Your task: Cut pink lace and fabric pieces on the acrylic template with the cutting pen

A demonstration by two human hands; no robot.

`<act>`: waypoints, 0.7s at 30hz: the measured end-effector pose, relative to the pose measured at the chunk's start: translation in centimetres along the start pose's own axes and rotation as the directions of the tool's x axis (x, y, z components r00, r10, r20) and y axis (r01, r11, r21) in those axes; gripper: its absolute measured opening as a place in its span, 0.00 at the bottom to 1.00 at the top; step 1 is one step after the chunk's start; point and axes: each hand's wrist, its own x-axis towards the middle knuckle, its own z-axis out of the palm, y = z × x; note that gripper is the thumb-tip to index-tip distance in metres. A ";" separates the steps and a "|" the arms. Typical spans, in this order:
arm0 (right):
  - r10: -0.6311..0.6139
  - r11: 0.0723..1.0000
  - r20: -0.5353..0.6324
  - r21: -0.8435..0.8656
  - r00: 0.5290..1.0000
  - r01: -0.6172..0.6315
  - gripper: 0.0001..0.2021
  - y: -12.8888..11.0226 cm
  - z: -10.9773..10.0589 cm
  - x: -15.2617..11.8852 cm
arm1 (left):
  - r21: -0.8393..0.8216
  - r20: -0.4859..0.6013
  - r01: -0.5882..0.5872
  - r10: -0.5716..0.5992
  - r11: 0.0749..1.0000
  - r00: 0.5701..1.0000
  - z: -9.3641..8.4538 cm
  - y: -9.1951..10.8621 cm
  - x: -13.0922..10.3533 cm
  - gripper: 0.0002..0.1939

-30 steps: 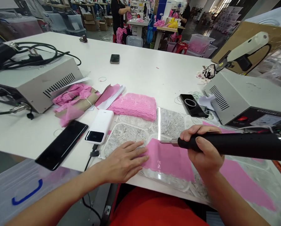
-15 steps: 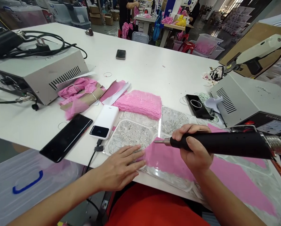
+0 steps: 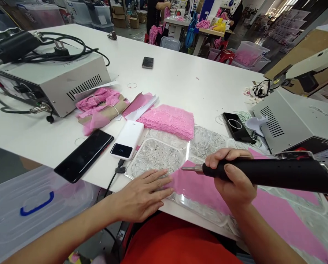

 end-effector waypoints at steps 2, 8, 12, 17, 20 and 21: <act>0.006 1.000 0.020 0.016 1.000 -0.007 0.05 -0.1 0.3 -0.2 | 0.005 -0.003 -0.002 0.002 1.000 1.000 -0.1 0.1 -0.3 0.21; 0.017 0.999 0.053 0.045 0.998 -0.019 0.05 0.2 0.9 -0.5 | 0.014 0.000 0.015 -0.015 1.000 1.000 -0.2 0.4 -0.9 0.21; 0.026 0.999 0.074 0.031 0.997 -0.029 0.04 0.2 0.8 -0.6 | 0.028 -0.007 0.005 -0.004 1.000 1.000 0.1 0.3 -1.1 0.21; 0.028 0.999 0.078 0.031 0.997 -0.031 0.04 0.0 1.0 -0.8 | 0.035 -0.024 -0.008 0.009 0.999 1.000 0.2 0.3 -1.4 0.20; 0.043 0.998 0.086 0.052 0.995 -0.047 0.05 -0.2 1.4 -1.1 | 0.026 -0.023 -0.013 0.014 1.000 1.000 0.0 0.6 -1.8 0.21; 0.048 0.997 0.097 0.062 0.994 -0.054 0.05 -0.3 1.7 -1.2 | 0.024 -0.022 -0.011 0.011 1.000 1.000 0.0 0.7 -1.9 0.21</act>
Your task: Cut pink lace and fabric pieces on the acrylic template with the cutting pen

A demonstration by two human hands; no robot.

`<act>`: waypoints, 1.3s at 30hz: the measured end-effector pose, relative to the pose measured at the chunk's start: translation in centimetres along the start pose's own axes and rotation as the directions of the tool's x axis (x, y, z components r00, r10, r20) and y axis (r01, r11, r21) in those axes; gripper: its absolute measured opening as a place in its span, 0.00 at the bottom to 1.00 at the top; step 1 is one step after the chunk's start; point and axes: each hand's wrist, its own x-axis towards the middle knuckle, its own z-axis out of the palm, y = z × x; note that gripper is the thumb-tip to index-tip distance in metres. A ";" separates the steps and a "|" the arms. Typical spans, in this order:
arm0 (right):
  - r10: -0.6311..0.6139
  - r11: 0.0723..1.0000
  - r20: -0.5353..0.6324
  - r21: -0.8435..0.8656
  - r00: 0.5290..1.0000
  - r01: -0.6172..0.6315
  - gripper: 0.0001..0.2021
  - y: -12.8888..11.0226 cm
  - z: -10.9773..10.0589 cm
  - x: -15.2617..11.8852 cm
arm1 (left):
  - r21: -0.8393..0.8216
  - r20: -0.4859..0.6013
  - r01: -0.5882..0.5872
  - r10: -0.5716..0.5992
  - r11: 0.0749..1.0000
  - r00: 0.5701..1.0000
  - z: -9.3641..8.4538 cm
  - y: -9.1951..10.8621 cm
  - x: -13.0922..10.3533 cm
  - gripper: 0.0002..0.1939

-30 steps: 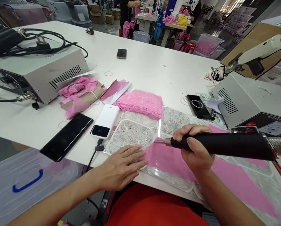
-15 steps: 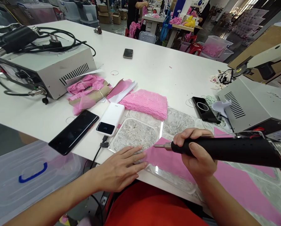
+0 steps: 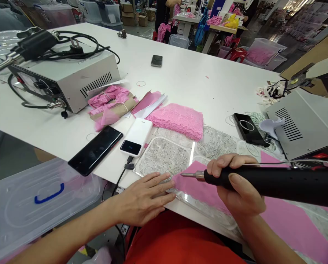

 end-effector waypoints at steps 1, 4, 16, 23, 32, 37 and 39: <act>0.008 1.000 0.012 0.010 1.000 -0.008 0.05 0.0 0.3 -0.1 | -0.002 0.001 0.004 -0.004 1.000 1.000 -0.1 0.1 -0.1 0.21; 0.022 0.999 0.030 0.024 0.999 -0.023 0.05 0.0 1.0 -0.4 | -0.010 0.007 0.020 -0.020 1.000 1.000 -0.1 0.2 -0.3 0.20; 0.021 1.000 0.045 0.000 0.999 -0.021 0.05 0.5 1.8 -0.7 | -0.002 0.001 0.034 -0.034 0.999 0.999 0.2 0.1 -0.1 0.20; 0.027 0.999 0.060 -0.040 0.998 -0.025 0.05 0.5 1.8 -0.6 | -0.009 -0.025 0.036 -0.036 0.999 0.999 0.2 0.2 0.0 0.20; 0.010 0.998 -0.094 0.060 0.995 -0.005 0.09 -1.1 0.2 0.1 | 0.074 0.003 0.040 -0.040 0.996 0.999 -0.5 0.7 0.1 0.20; -0.076 0.997 -0.290 -0.017 0.954 0.075 0.17 -4.9 -5.8 1.1 | 0.158 -0.125 -0.003 0.023 0.987 0.992 -0.3 1.4 2.0 0.20; -0.115 0.993 -0.357 -0.060 0.927 0.100 0.13 -6.6 -9.1 1.1 | 0.159 -0.150 -0.050 0.074 0.986 0.986 0.2 1.9 4.1 0.20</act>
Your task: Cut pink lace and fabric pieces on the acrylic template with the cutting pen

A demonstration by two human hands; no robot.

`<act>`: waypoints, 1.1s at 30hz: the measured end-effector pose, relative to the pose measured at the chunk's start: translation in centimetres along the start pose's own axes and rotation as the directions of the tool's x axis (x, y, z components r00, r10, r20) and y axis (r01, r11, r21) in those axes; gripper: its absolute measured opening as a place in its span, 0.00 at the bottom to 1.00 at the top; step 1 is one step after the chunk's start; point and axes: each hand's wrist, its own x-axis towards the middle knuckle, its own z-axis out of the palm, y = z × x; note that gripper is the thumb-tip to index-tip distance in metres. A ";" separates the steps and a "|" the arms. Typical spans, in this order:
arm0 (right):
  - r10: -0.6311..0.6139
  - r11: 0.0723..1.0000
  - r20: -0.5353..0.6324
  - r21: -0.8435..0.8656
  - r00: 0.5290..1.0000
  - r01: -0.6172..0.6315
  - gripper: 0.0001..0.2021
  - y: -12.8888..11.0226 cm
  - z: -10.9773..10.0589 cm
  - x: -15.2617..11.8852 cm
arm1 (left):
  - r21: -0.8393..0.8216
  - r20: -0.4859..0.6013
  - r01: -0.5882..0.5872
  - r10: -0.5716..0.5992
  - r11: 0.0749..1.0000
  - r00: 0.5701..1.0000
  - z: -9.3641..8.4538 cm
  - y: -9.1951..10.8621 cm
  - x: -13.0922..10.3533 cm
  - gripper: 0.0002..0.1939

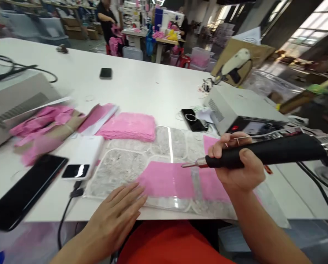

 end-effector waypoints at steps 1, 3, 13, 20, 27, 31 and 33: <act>-0.011 1.000 -0.027 -0.014 1.000 0.011 0.11 -0.6 -1.6 0.5 | -0.008 -0.012 -0.026 0.026 1.000 1.000 0.5 0.4 1.2 0.20; -0.025 0.999 -0.069 -0.039 0.997 0.022 0.08 -1.4 -4.5 1.1 | -0.027 -0.019 -0.077 0.077 0.997 0.997 1.7 1.5 3.9 0.20; -0.024 0.999 -0.122 -0.024 0.992 0.021 0.07 0.1 -8.7 0.7 | -0.056 0.073 -0.090 0.094 0.994 0.993 9.0 6.8 13.9 0.16; 0.021 0.998 -0.070 0.068 0.997 -0.016 0.08 0.9 -8.5 0.7 | -0.084 0.104 -0.072 0.081 0.994 0.991 10.0 6.9 14.5 0.16; -0.043 0.998 -0.059 0.049 0.997 0.046 0.08 1.4 -8.7 1.0 | -0.105 0.126 -0.041 0.054 0.994 0.990 10.3 6.7 14.2 0.18; -0.051 0.998 -0.056 0.040 0.997 0.053 0.08 1.4 -8.7 0.9 | -0.109 0.144 -0.018 0.034 0.994 0.989 10.3 6.7 14.2 0.19; -0.055 0.998 -0.060 0.033 0.997 0.057 0.08 1.4 -8.7 0.9 | -0.107 0.156 -0.008 0.025 0.994 0.987 10.3 6.8 14.2 0.19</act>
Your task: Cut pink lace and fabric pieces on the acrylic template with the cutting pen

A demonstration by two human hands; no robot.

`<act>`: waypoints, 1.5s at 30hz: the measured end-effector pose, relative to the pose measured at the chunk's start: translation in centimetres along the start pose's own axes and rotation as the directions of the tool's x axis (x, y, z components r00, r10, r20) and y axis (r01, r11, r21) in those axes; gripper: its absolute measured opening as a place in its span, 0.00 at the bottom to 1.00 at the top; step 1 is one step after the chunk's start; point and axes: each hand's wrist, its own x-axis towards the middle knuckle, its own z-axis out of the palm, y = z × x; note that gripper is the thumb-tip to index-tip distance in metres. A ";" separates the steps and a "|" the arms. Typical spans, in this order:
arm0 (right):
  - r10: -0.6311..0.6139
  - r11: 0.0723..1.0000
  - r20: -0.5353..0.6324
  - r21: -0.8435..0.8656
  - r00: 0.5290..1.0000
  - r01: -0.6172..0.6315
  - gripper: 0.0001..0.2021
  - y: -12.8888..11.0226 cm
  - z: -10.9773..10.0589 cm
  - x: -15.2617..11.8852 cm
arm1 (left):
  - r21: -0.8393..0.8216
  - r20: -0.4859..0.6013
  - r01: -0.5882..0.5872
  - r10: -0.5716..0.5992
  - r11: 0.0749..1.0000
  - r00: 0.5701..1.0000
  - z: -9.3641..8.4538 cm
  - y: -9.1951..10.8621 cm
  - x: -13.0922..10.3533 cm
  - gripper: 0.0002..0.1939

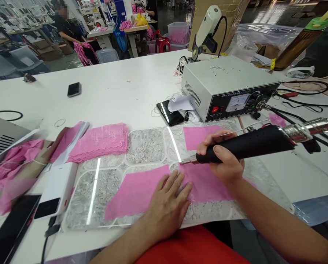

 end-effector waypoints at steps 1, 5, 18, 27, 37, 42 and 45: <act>-0.002 1.000 -0.004 -0.003 1.000 0.002 0.08 0.0 0.0 0.0 | 0.001 0.007 0.004 -0.004 1.000 1.000 0.0 0.0 0.0 0.19; 0.002 1.000 -0.019 -0.009 1.000 -0.002 0.08 -0.1 -0.1 0.0 | 0.006 0.031 0.017 -0.017 1.000 0.999 -0.1 0.0 0.1 0.19; -0.016 0.999 -0.018 -0.052 1.000 0.015 0.08 -0.1 0.3 -0.1 | -0.024 0.108 0.053 -0.050 0.998 0.993 -0.4 0.1 0.1 0.22; 0.002 0.998 -0.027 -0.063 1.000 -0.004 0.08 -0.4 0.5 -0.2 | -0.044 0.122 0.069 -0.064 0.997 0.990 -0.7 0.0 0.4 0.22; -0.025 0.993 0.027 -0.119 0.999 0.028 0.05 -0.3 0.4 -0.2 | -0.056 0.128 0.067 -0.059 0.996 0.990 -0.8 0.0 0.4 0.22; -0.044 0.992 0.019 -0.114 0.999 0.046 0.05 -0.1 0.6 -0.3 | -0.050 0.099 0.058 -0.053 0.997 0.994 -0.5 -0.2 0.6 0.21; -0.035 0.993 -0.001 -0.109 0.999 0.034 0.06 -0.3 0.4 0.0 | -0.045 0.048 0.044 -0.042 0.998 0.998 -0.9 -0.5 0.5 0.19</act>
